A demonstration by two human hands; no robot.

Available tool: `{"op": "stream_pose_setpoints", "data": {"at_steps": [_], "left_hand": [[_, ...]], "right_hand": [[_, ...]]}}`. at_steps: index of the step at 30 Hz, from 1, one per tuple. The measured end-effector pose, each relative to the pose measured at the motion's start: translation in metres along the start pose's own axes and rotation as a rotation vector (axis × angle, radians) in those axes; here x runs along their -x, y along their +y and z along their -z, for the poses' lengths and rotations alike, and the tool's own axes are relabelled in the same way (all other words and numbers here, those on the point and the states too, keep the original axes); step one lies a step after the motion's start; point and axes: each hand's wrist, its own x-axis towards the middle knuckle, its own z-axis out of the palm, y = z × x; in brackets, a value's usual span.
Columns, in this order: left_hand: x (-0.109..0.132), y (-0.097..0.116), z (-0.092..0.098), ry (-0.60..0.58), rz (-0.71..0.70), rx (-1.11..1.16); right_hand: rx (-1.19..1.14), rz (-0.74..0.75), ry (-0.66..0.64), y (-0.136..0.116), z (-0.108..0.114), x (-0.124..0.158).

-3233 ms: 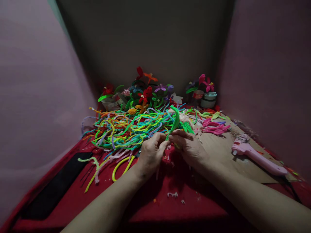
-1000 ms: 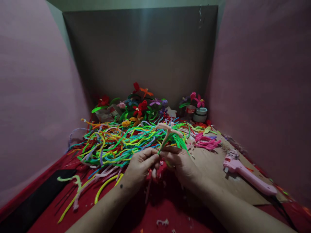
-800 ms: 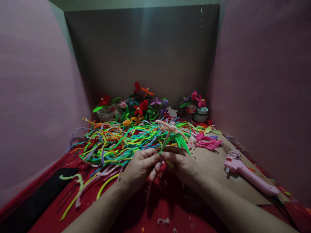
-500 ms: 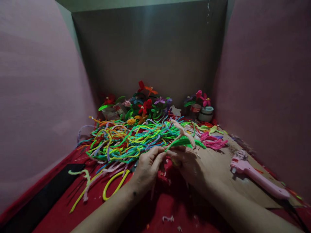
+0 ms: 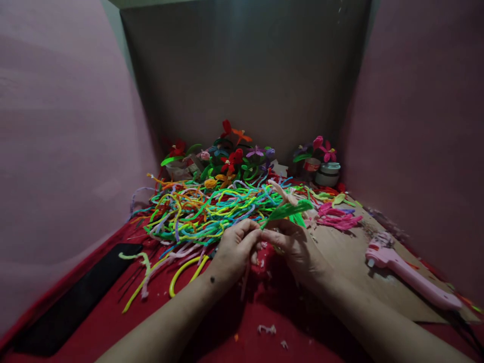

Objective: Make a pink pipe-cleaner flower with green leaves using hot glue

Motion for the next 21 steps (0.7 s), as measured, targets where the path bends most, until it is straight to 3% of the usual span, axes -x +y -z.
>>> {"op": "stream_pose_setpoints", "data": {"at_steps": [5,13,16,21], "left_hand": [[-0.002,-0.003,0.002,-0.087,0.112,0.309],[-0.005,-0.004,0.007,-0.347,0.233,0.603],[-0.003,-0.002,0.005,-0.307,0.178,0.463],[0.004,-0.007,0.001,-0.022,-0.163,-0.213]], "right_hand": [[-0.088,-0.024,0.032,0.003,0.000,-0.001],[-0.433,-0.249,-0.057,0.012,0.004,-0.006],[-0.460,-0.201,-0.019,0.013,0.004,-0.006],[-0.375,-0.130,-0.013,0.012,0.002,-0.003]]}}
